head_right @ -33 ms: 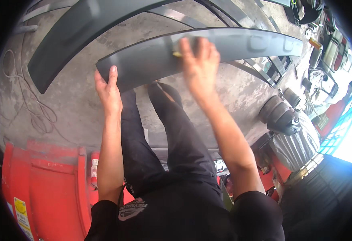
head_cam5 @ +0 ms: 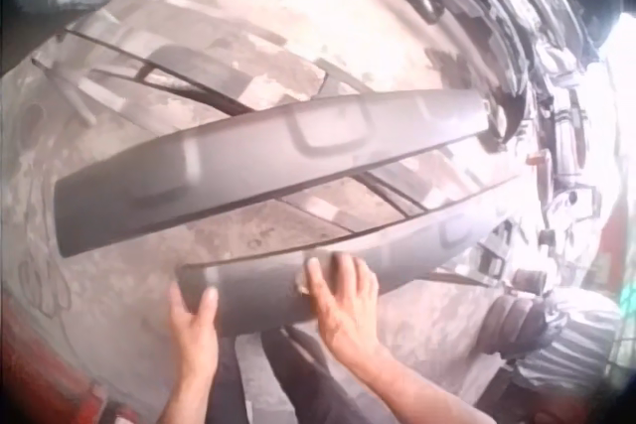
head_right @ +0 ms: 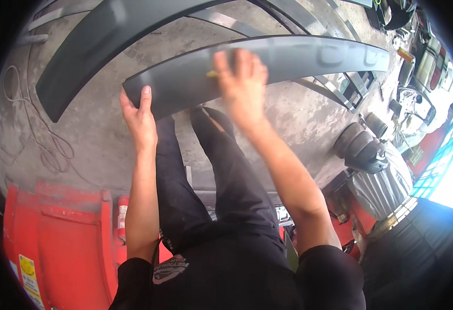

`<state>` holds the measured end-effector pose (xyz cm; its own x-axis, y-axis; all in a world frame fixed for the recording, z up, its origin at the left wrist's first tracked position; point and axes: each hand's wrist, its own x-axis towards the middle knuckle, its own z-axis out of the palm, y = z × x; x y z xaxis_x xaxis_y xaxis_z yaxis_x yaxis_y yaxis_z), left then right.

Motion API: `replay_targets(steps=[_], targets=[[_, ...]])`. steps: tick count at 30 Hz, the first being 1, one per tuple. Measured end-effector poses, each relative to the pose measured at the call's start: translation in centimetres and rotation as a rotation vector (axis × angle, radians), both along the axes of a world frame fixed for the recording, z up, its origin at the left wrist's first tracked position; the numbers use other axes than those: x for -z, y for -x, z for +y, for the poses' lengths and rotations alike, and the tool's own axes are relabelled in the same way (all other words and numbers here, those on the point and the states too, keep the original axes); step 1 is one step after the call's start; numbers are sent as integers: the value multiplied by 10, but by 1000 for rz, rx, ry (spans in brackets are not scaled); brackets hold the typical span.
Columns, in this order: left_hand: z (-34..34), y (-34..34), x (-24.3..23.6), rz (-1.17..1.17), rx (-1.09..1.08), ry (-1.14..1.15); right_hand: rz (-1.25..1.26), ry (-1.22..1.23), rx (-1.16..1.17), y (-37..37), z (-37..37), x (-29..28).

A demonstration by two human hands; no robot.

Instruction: The person retrieves a sanding block from a storage shelf and walks to a workbench. They then use the sanding block to smooth the surface of several long, curved black plastic car parts, likely fender liners, resting on a metal stand. The person systematically sands the parts by hand, flipping them to cover different areas.

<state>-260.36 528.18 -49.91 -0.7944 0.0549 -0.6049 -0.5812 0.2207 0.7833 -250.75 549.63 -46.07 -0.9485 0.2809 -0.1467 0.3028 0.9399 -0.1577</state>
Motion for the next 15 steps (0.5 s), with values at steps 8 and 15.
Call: replay_targets(steps=[8, 15], targets=[[34, -4, -11, 677, 954, 698, -47, 399, 298, -64, -43, -37], [198, -94, -17, 1132, 1326, -357, 8, 536, 646, -184, -15, -47]])
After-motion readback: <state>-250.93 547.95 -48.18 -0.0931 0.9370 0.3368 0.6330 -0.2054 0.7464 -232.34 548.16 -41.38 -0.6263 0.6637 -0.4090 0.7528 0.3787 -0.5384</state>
